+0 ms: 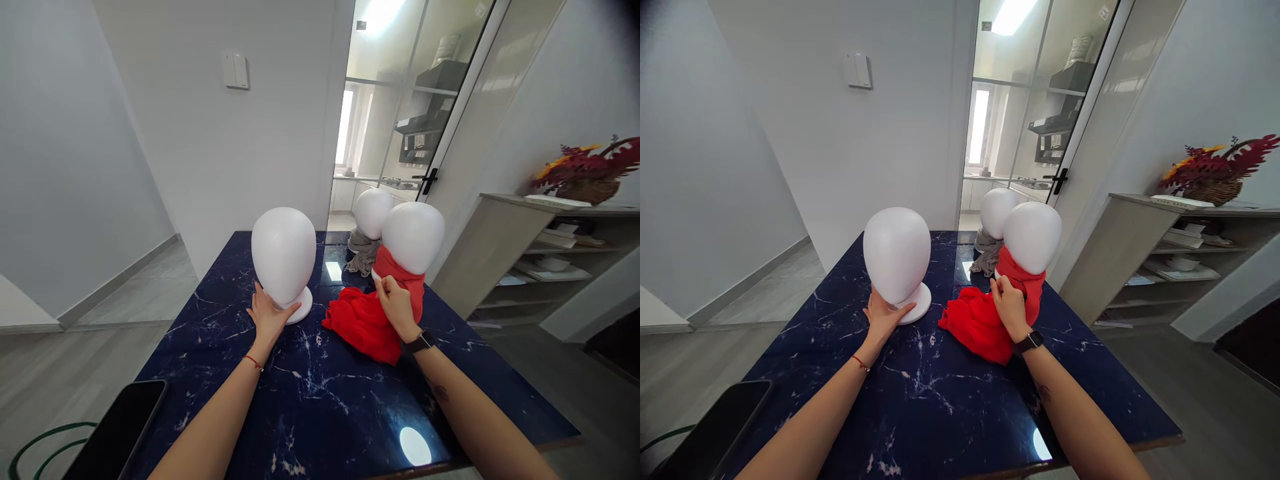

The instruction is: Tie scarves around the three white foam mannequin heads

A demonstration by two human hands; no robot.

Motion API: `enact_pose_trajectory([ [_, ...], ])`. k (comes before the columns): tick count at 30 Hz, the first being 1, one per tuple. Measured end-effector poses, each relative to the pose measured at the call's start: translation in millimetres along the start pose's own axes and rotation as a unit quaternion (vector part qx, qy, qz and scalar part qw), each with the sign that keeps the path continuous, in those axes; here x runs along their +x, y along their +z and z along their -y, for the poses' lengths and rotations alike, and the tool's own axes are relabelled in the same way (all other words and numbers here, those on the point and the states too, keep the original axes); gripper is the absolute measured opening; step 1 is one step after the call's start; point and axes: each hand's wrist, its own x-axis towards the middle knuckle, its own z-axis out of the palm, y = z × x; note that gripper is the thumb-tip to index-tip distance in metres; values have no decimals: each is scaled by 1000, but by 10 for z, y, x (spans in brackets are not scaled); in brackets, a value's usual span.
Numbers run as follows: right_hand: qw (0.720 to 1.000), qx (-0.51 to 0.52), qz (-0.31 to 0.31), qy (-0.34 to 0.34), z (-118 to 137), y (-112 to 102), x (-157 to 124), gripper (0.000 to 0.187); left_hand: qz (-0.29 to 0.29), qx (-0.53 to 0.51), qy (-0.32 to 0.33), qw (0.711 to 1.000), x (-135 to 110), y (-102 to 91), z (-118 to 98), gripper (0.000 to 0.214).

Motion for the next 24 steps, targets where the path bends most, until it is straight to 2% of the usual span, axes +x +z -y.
enact_pose_trajectory([
  [2, 1000, -24, -7, 6, -9, -7, 2, 30, -46, -26, -5, 999, -87, -30, -52, 112],
  [5, 997, -34, -68, 4, -19, -37, 22, 25, -141, -59, 19, 988, -314, -58, -138, 98],
  [7, 992, -12, -123, -19, 13, -68, 31, 21, -189, -69, 92, 975, -519, -67, -206, 79],
  [9, 985, 23, -159, -63, 90, -88, 20, 21, -188, -81, 225, 953, -735, -67, -281, 60],
  [10, 983, 40, -158, -89, 139, -84, 6, 22, -151, -89, 305, 936, -836, -63, -320, 53],
  [11, 982, 54, -138, -119, 189, -67, -15, 23, -87, -92, 383, 915, -926, -56, -357, 49],
  [13, 982, 71, -55, -164, 265, 13, -68, 27, 86, -67, 505, 856, -1057, -36, -422, 49],
  [14, 982, 76, -8, -172, 278, 72, -97, 30, 168, -47, 533, 828, -1093, -24, -445, 51],
  [15, 982, 79, 29, -168, 270, 139, -124, 33, 235, -30, 539, 808, -1110, -14, -461, 53],
  [16, 983, 82, 52, -154, 241, 207, -147, 36, 282, -20, 527, 802, -1109, -7, -468, 55],
  [18, 989, 87, 70, -101, 134, 328, -181, 42, 327, -25, 469, 820, -1067, -4, -458, 57],
  [20, 991, 81, 94, -44, 12, 402, -194, 46, 334, -49, 405, 850, -997, -15, -434, 57],
  [22, 987, 62, 148, -5, -64, 420, -195, 47, 320, -81, 354, 875, -926, -28, -412, 54],
  [24, 976, 37, 214, 5, -57, 392, -192, 34, 298, -116, 314, 894, -873, -28, -400, 49],
])
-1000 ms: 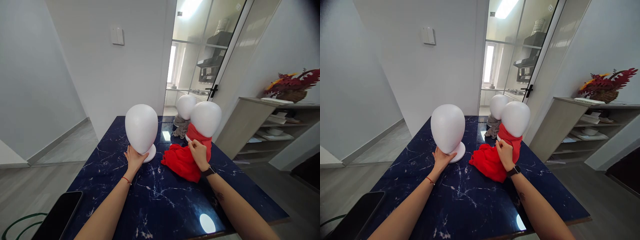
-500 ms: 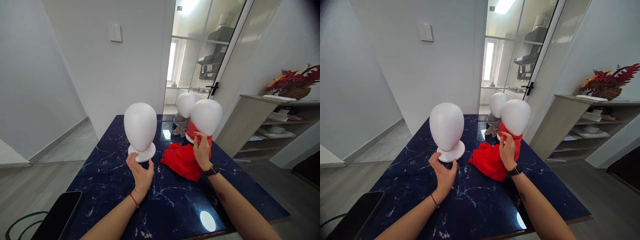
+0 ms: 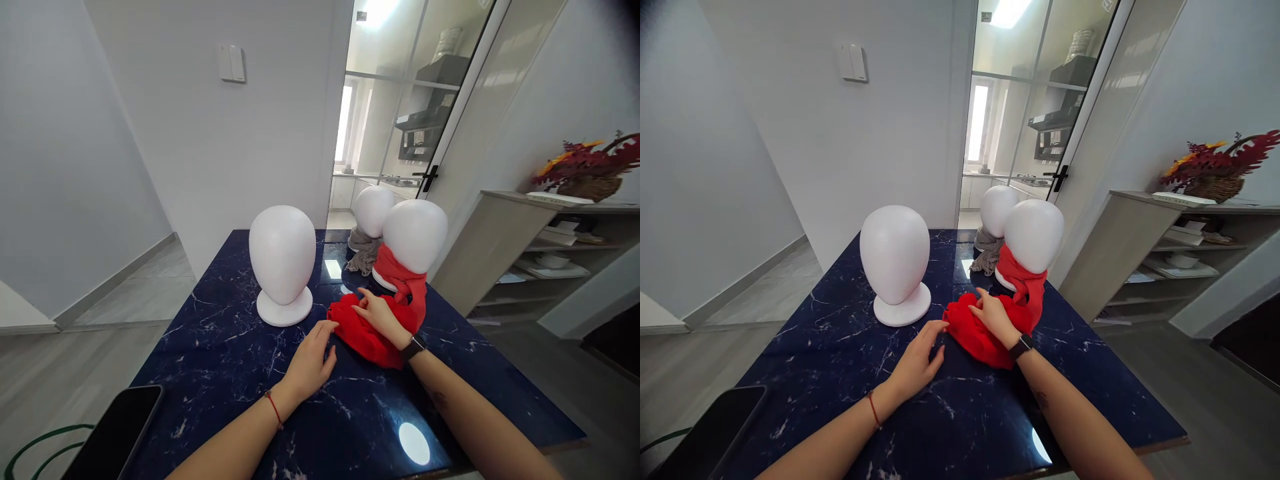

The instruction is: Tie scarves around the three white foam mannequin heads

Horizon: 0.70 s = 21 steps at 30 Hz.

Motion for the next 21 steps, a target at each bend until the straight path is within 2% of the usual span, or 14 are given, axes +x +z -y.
enact_pose_trajectory([
  [2, 999, -11, 36, -8, 90, -48, -24, 17, -32, -25, -21, 999, 18, -1, 31, 43],
  [4, 999, 11, 9, -41, 229, -112, -59, 16, -51, -41, -37, 997, 23, 23, 63, 40],
  [6, 991, 52, -79, -93, 373, -186, -107, 18, -67, -57, -54, 995, 18, 57, 94, 41],
  [9, 955, 92, -221, -174, 533, -272, -209, 17, -93, -88, -70, 989, 4, 84, 115, 49],
  [11, 932, 114, -254, -232, 597, -279, -295, 23, -93, -105, -67, 988, -4, 76, 102, 58],
  [13, 916, 128, -246, -289, 652, -235, -386, 31, -74, -108, -53, 990, -13, 58, 74, 69],
  [16, 907, 102, -174, -369, 761, -117, -508, 32, -26, -108, -24, 994, -35, 56, 34, 79],
  [17, 904, 85, -139, -394, 803, -78, -543, 30, -11, -115, -19, 993, -44, 68, 28, 72],
  [19, 896, 56, -62, -435, 872, -19, -602, 27, 28, -142, -10, 989, -62, 106, 29, 43],
  [21, 890, 37, -25, -453, 902, 12, -645, 25, 71, -161, 0, 984, -71, 143, 41, 16],
])
